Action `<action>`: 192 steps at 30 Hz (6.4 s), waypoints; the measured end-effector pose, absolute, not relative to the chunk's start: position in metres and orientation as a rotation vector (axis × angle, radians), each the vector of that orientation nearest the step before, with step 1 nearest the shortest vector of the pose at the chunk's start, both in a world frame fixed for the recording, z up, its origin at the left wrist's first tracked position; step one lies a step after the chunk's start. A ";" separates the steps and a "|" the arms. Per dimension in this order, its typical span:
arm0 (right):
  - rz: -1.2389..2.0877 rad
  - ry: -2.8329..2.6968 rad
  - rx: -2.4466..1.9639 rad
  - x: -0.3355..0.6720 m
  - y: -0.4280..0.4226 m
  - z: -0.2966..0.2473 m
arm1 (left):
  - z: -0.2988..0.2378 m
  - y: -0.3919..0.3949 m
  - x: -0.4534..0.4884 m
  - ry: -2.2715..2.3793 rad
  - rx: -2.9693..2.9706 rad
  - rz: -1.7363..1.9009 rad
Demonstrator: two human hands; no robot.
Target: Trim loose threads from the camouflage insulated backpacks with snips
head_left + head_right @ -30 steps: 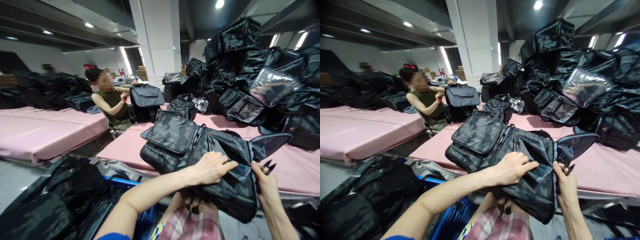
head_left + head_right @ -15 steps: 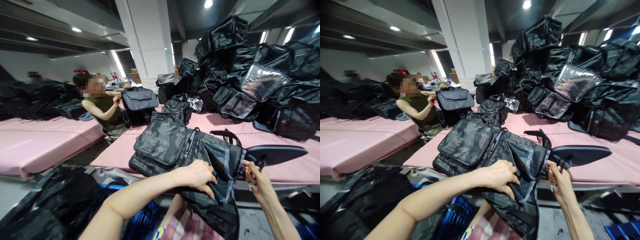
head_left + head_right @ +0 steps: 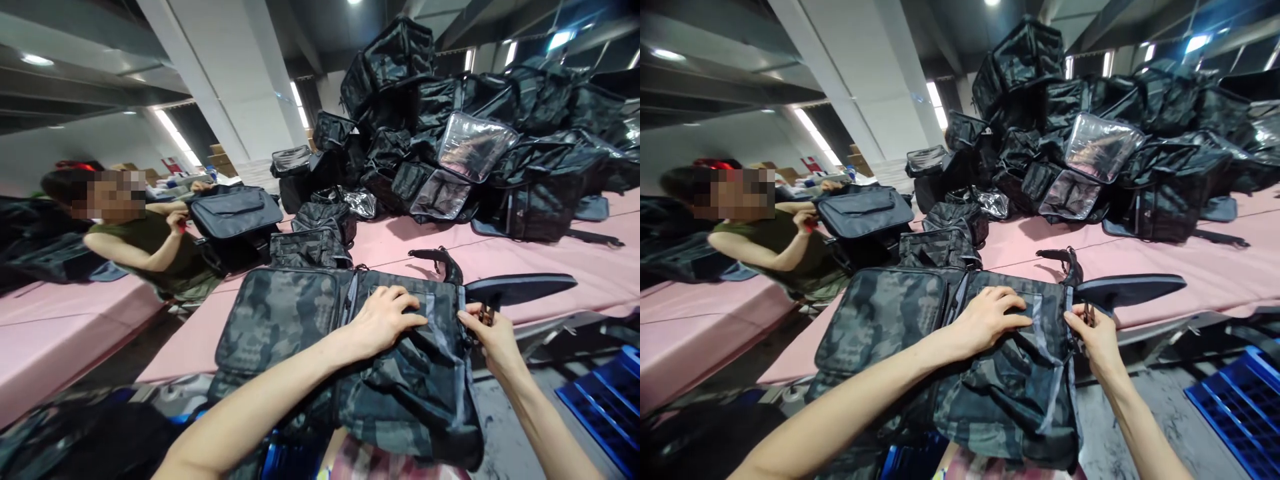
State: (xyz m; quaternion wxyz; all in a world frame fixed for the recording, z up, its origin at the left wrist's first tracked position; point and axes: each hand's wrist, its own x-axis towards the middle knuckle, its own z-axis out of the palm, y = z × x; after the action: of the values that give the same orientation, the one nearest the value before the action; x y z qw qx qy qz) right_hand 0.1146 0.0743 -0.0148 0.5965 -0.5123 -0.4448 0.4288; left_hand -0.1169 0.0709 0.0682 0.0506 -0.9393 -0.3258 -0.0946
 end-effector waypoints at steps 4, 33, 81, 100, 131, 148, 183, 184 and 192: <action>1.030 -1.038 -1.206 0.117 0.075 -0.018 | 0.073 0.072 -0.120 -1.089 -3.042 -0.552; 0.523 -1.599 -1.080 0.091 0.104 0.060 | 0.084 0.078 -0.110 -2.079 -2.656 -1.158; 1.066 -1.996 -1.258 0.077 0.068 0.017 | 0.089 0.029 -0.145 -1.889 -2.957 -0.386; 0.666 -2.271 -1.018 0.067 0.049 0.027 | 0.082 0.027 -0.147 -1.703 -3.085 -0.416; 1.056 -2.176 -1.171 0.067 0.050 0.017 | 0.079 0.026 -0.145 -1.693 -3.082 -0.411; 1.145 -2.106 -1.240 0.063 0.043 0.022 | 0.080 0.022 -0.142 -1.713 -3.060 -0.348; 1.126 -1.100 -1.086 0.132 0.156 0.019 | 0.097 0.080 -0.183 -1.824 -2.720 -0.100; 1.151 -1.108 -1.084 0.126 0.165 0.021 | 0.095 0.082 -0.192 -1.866 -2.721 -0.155; 1.031 -1.059 -1.159 0.110 0.187 0.008 | 0.097 0.095 -0.204 -1.866 -2.747 -0.198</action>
State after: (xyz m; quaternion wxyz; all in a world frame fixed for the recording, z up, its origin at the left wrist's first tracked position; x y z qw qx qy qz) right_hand 0.1100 0.1867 0.0083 0.5904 -0.4981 -0.4549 0.4431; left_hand -0.2044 0.0954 0.0971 -0.0925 -0.8222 -0.5585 -0.0593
